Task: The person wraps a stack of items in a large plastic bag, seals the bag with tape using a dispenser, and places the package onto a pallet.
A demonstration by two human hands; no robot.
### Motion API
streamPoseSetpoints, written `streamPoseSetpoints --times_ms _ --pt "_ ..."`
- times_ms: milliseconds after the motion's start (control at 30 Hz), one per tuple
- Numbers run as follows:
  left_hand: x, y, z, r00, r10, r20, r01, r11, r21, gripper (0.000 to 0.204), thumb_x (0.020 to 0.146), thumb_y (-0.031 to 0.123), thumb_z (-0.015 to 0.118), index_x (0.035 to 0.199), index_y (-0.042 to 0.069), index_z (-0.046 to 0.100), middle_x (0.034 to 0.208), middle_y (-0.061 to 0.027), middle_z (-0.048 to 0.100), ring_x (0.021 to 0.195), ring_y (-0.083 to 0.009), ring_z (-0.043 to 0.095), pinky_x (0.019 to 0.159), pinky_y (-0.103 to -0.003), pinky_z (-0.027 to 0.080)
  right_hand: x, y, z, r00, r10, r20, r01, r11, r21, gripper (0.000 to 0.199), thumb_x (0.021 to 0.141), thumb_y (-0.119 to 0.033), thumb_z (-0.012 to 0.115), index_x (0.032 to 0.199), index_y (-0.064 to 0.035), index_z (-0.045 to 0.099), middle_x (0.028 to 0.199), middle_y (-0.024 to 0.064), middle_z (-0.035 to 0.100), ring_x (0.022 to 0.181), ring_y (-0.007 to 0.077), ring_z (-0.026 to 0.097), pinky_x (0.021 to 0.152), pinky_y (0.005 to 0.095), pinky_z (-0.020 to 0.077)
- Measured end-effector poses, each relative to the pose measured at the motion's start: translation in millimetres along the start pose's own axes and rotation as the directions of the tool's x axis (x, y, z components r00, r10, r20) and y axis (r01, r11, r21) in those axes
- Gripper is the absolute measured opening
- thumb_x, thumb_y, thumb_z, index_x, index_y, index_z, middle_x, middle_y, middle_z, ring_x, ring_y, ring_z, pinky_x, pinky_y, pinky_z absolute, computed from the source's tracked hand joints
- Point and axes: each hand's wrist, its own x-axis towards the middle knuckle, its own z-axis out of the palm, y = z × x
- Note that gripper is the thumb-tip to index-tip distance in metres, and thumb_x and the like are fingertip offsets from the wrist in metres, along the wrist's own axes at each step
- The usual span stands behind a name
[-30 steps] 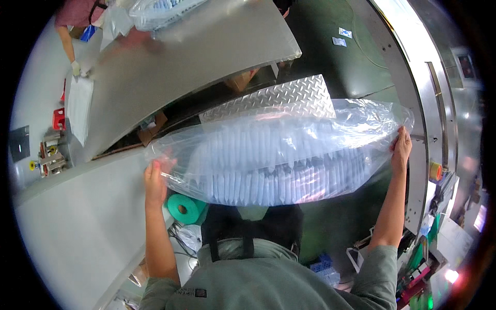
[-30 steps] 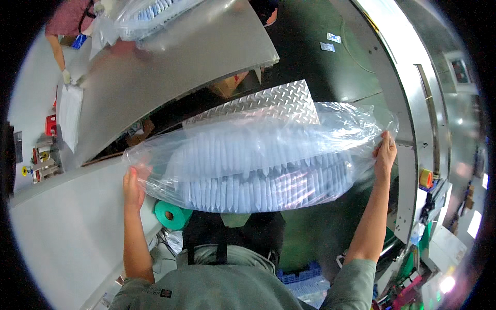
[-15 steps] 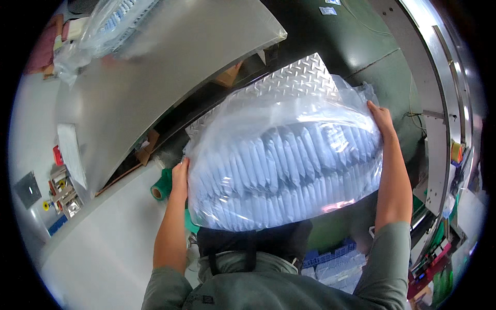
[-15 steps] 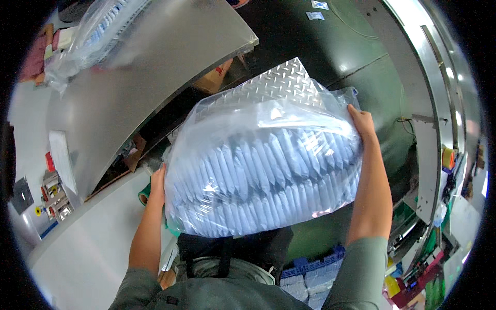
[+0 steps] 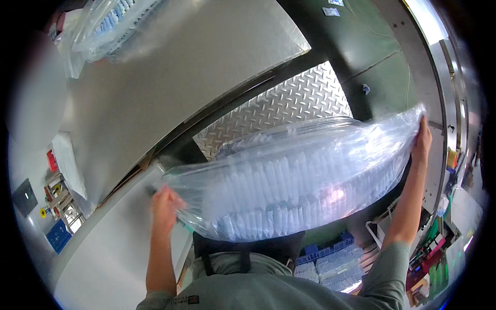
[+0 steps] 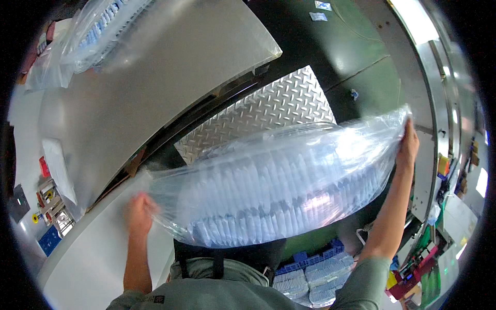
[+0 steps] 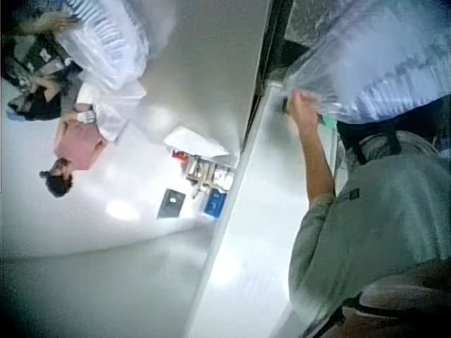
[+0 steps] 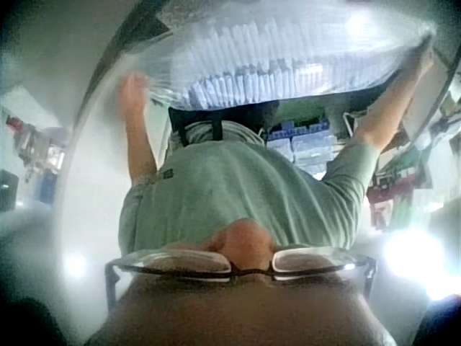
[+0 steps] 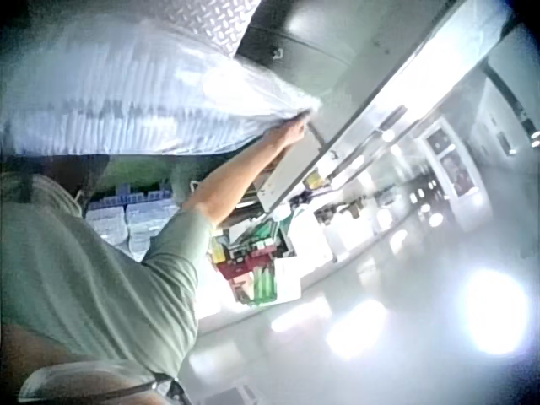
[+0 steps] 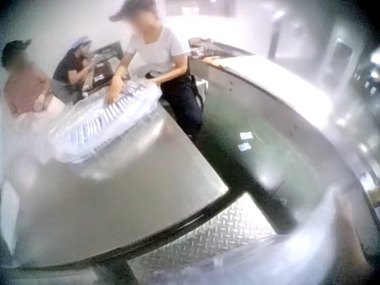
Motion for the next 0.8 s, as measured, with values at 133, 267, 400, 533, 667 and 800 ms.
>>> streamPoseSetpoints --times_ms 133,267,400,533,667,800 --pt "35.6 -67.5 30.4 0.944 -0.26 -0.203 0.311 0.906 0.286 0.04 0.094 0.042 0.057 0.075 0.007 0.063 0.065 -0.0016 0.054 0.062 -0.0129 0.052 0.058 -0.031 0.043 6.7 61.2 61.8 0.999 0.035 0.016 -0.022 0.867 -0.498 0.049 0.087 -0.043 0.066 0.081 0.0056 0.067 0.071 0.0032 0.058 0.064 0.0125 0.05 0.058 0.0295 0.0404" --pt "69.5 -22.3 14.2 0.966 -0.206 0.157 -0.005 0.591 0.807 0.044 0.081 0.019 0.07 0.117 -0.003 0.059 0.114 -0.0144 0.062 0.103 -0.0229 0.06 0.088 -0.035 0.048 19.5 83.3 49.0 0.993 0.105 0.055 -0.049 0.787 -0.615 0.045 0.086 -0.043 0.067 0.072 0.0001 0.065 0.06 0.0002 0.053 0.053 0.0092 0.045 0.05 0.0272 0.0352" --pt "60.5 115.7 141.1 0.871 0.141 0.47 -0.412 0.731 0.544 0.07 0.083 0.013 0.068 0.143 -0.002 0.036 0.147 -0.0186 0.04 0.135 -0.0291 0.04 0.111 -0.038 0.033 4.8 56.6 39.6 0.996 0.088 0.032 -0.055 0.822 -0.567 0.048 0.086 -0.045 0.066 0.07 0.0 0.064 0.057 0.0001 0.052 0.048 0.0103 0.045 0.045 0.0282 0.0339" --pt "54.4 127.3 264.3 0.599 -0.268 0.755 -0.62 0.442 0.649 0.115 0.07 0.061 0.074 0.146 -0.008 0.023 0.151 -0.0288 0.025 0.14 -0.034 0.03 0.114 -0.038 0.028 7.4 43.3 23.7 0.995 0.045 -0.087 -0.081 0.881 -0.467 0.052 0.088 -0.049 0.063 0.07 0.0009 0.064 0.053 0.0024 0.051 0.041 0.0125 0.045 0.04 0.0296 0.0332" --pt "33.9 127.5 300.9 0.579 -0.211 0.787 -0.769 0.179 0.614 0.101 0.07 0.052 0.077 0.146 0.003 0.032 0.135 -0.0235 0.048 0.12 -0.0374 0.053 0.098 -0.041 0.044 8.4 30.8 33.6 0.99 0.035 -0.134 -0.099 0.854 -0.511 0.059 0.088 -0.055 0.06 0.066 0.0005 0.063 0.049 0.0046 0.048 0.039 0.0149 0.046 0.04 0.031 0.0346" --pt "28.3 116.5 302.6 0.494 -0.011 0.869 -0.864 0.101 0.493 0.045 0.087 0.034 0.064 0.121 0.005 0.059 0.109 -0.0181 0.061 0.096 -0.0324 0.063 0.08 -0.039 0.05 12.0 36.9 33.0 0.975 0.036 -0.217 -0.127 0.897 -0.424 0.067 0.088 -0.062 0.056 0.064 -0.0002 0.061 0.047 0.0054 0.046 0.038 0.0167 0.045 0.04 0.0317 0.0348"
